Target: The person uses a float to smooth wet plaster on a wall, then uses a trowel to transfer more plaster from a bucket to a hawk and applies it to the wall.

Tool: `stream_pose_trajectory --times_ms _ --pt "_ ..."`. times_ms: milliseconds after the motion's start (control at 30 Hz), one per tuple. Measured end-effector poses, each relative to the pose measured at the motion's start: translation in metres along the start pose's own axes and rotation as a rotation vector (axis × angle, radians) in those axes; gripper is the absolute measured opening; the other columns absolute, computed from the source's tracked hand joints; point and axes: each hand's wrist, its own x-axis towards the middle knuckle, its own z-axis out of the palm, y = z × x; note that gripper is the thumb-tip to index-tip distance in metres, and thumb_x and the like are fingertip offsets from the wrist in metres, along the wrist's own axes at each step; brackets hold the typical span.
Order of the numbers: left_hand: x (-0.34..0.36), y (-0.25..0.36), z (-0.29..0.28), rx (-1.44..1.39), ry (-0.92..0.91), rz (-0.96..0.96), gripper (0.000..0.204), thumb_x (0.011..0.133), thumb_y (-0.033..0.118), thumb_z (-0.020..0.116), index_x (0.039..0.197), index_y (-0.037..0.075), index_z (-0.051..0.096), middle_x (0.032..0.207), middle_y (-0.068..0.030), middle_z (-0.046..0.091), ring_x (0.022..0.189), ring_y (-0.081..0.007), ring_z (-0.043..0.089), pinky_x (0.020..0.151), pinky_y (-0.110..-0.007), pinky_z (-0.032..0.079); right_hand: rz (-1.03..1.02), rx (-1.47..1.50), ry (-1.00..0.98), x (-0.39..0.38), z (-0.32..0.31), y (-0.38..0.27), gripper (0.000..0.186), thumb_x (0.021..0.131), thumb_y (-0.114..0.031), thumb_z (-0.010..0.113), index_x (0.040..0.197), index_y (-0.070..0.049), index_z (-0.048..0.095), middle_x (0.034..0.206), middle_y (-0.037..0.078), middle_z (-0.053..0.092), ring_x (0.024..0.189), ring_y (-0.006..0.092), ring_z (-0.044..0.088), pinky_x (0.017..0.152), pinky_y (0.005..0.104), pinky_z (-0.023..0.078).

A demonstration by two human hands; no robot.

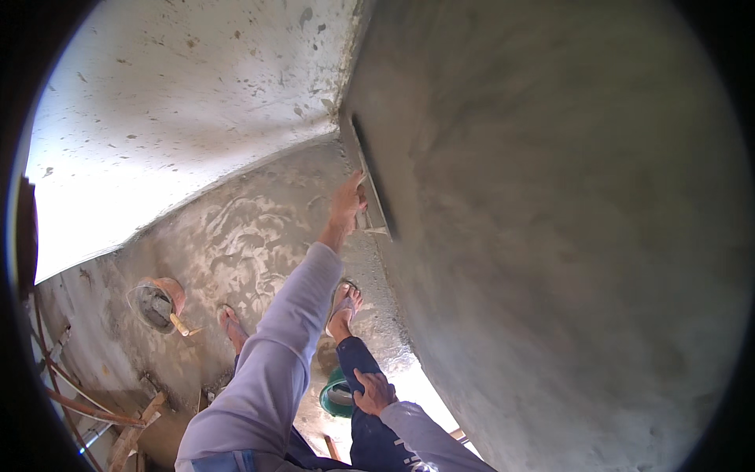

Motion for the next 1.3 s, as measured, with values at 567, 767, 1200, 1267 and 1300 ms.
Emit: stream_pose_trajectory --times_ms 567,767,1200,1267,1300 --pt "-0.321 0.115 -0.034 0.051 -0.416 0.286 0.034 0.099 0.035 0.056 0.102 0.004 0.069 0.098 -0.0073 0.071 0.077 -0.0158 0.065 0.066 -0.033 0.056 0.060 -0.295 -0.336 -0.072 0.009 -0.046 0.072 0.085 -0.041 0.060 0.153 -0.025 0.039 0.165 0.012 0.020 0.148 0.0459 0.020 0.116 0.0595 0.030" --pt "-0.394 0.035 -0.375 -0.433 0.277 0.064 0.045 0.104 0.042 0.047 0.131 0.006 0.054 0.123 -0.0124 0.064 0.110 -0.0310 0.064 0.096 -0.046 0.054 0.051 -0.361 -0.493 -0.025 0.034 -0.056 0.060 0.086 -0.027 0.054 0.145 -0.020 0.052 0.152 0.015 0.043 0.141 0.0361 0.040 0.112 0.0474 0.039" --pt "-0.514 -0.026 -0.586 -0.759 0.724 0.250 0.043 0.102 0.039 0.048 0.131 0.007 0.056 0.124 -0.0118 0.065 0.112 -0.0297 0.063 0.097 -0.045 0.053 -0.569 -0.355 0.026 0.243 0.189 -0.444 0.051 0.091 -0.034 0.060 0.133 -0.006 0.056 0.126 0.025 0.062 0.117 0.0412 0.059 0.099 0.0485 0.047" --pt "-0.510 -0.024 -0.602 -0.791 0.740 0.298 0.043 0.102 0.039 0.049 0.130 0.007 0.056 0.124 -0.0117 0.065 0.113 -0.0295 0.063 0.097 -0.045 0.053 -0.563 -0.257 0.152 0.272 0.232 -0.482 0.058 0.089 -0.039 0.064 0.132 -0.003 0.053 0.124 0.026 0.062 0.116 0.0403 0.060 0.099 0.0481 0.047" --pt "-0.511 -0.029 -0.604 -0.817 0.755 0.327 0.043 0.102 0.039 0.049 0.130 0.008 0.056 0.124 -0.0117 0.065 0.113 -0.0294 0.063 0.097 -0.045 0.053 -0.530 -0.281 0.145 0.277 0.243 -0.493 0.060 0.089 -0.042 0.064 0.133 -0.001 0.051 0.123 0.027 0.061 0.116 0.0404 0.060 0.099 0.0482 0.047"
